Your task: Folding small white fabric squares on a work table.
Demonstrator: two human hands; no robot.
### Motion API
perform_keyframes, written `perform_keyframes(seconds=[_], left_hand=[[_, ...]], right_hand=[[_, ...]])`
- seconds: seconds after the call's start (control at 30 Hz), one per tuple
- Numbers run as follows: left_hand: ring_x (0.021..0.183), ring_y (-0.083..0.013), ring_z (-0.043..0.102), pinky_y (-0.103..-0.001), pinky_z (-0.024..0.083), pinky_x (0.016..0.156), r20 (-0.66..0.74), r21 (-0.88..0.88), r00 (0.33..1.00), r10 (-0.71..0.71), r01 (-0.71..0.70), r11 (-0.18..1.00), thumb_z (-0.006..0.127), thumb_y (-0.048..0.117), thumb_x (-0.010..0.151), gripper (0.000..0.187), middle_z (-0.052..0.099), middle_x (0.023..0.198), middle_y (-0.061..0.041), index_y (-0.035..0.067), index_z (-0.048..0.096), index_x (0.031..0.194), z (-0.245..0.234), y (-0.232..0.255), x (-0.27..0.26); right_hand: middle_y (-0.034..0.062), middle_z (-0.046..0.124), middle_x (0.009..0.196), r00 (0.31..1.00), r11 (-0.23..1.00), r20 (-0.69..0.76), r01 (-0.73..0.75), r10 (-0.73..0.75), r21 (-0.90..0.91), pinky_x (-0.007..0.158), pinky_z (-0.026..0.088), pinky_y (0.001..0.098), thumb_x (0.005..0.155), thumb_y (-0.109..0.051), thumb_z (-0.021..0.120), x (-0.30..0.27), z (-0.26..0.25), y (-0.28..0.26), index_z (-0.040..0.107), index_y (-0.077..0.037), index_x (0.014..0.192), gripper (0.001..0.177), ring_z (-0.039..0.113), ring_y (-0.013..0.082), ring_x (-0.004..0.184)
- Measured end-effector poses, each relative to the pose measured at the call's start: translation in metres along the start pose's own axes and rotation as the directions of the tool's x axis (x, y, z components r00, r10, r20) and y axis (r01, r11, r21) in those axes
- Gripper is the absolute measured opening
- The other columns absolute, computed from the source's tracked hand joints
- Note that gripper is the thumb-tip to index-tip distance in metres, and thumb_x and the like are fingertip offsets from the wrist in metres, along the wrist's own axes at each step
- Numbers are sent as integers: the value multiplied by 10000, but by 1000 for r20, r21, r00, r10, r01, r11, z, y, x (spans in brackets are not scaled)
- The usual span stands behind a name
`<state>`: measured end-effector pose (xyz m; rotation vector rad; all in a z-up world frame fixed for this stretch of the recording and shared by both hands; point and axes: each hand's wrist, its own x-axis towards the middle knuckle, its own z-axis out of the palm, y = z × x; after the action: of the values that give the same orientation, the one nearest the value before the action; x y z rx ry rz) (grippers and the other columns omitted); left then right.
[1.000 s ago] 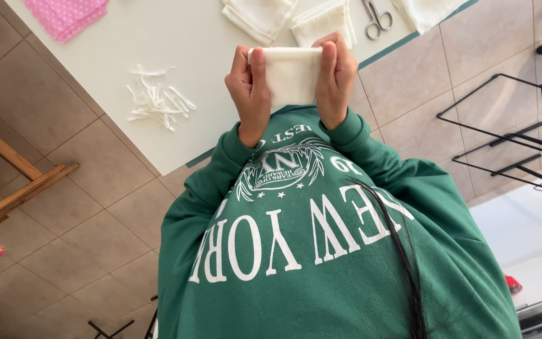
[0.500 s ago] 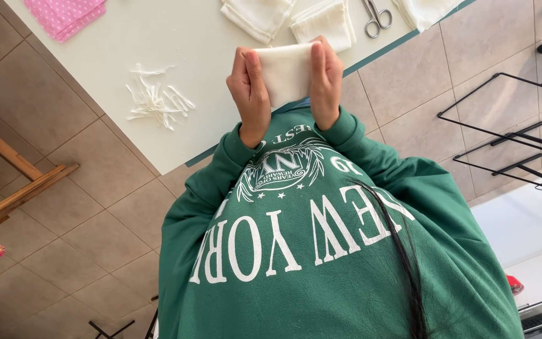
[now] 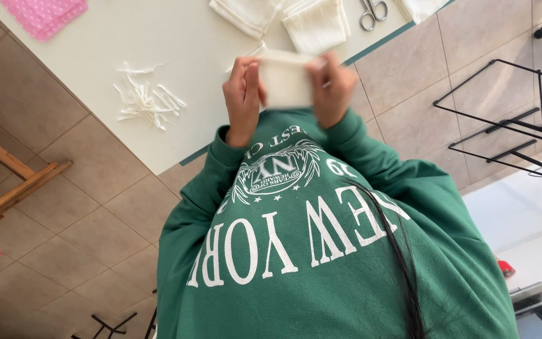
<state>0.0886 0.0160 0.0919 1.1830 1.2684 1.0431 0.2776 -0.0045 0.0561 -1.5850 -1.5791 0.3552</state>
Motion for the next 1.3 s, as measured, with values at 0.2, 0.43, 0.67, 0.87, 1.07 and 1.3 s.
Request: perform_keyframes(seconds=[0.2, 0.43, 0.67, 0.87, 1.07, 1.3], left_hand=[[1464, -280, 416, -414, 314, 1260, 508, 588, 812, 286, -570, 574, 778, 167, 999, 526, 497, 1540, -123, 58, 525, 1447, 44, -48, 30], [1532, -354, 124, -473, 68, 1258, 677, 664, 728, 110, -668, 336, 831, 148, 1128, 755, 178, 1668, -219, -42, 312, 1641, 94, -81, 70], [1510, -206, 334, -392, 199, 1293, 491, 596, 844, 215, -505, 624, 577, 244, 1121, 444, 439, 1592, -53, 99, 469, 1526, 86, -73, 70], [1326, -217, 555, -343, 382, 1172, 199, -380, 980, 27, 52, 923, 585, 174, 1073, 347, 578, 1416, -104, 62, 567, 1401, 40, -80, 69], [1137, -198, 690, -322, 578, 1035, 242, -907, 927, -287, 321, 271, 685, 283, 1004, 472, 679, 1280, -119, 16, 548, 1368, 9, -39, 62], [1004, -193, 719, -288, 606, 954, 175, -929, 955, -240, 241, 281, 672, 22, 995, 264, 712, 1144, -139, -25, 602, 1245, 11, -22, 57]], right_hand=[[29, 529, 589, 981, 1000, -194, -1, -3, -20, 377, 351, 260, 1096, -222, 557, 36, -50, 54, 576, -32, 837, 322, 385, 132, 408], [33, 434, 602, 970, 999, -243, -34, 29, -16, 450, 326, 265, 1109, -268, 544, 52, -76, 41, 570, -8, 832, 381, 312, 131, 476], [25, 416, 603, 970, 997, -231, -68, 71, 21, 452, 313, 262, 1103, -260, 561, 55, -80, 57, 525, -18, 785, 401, 299, 119, 490], [58, 522, 607, 986, 998, -158, 55, -52, 18, 413, 390, 265, 1126, -304, 530, 86, -66, 94, 592, -12, 866, 396, 448, 151, 443], [132, 574, 743, 991, 984, 29, 130, -134, 118, 523, 438, 296, 1065, -47, 599, 117, -27, 148, 641, 32, 955, 142, 473, 209, 574], [135, 590, 926, 913, 893, 384, -55, -136, 447, 689, 493, 296, 1023, -100, 667, 145, 10, 102, 583, 11, 1126, 174, 538, 213, 756]])
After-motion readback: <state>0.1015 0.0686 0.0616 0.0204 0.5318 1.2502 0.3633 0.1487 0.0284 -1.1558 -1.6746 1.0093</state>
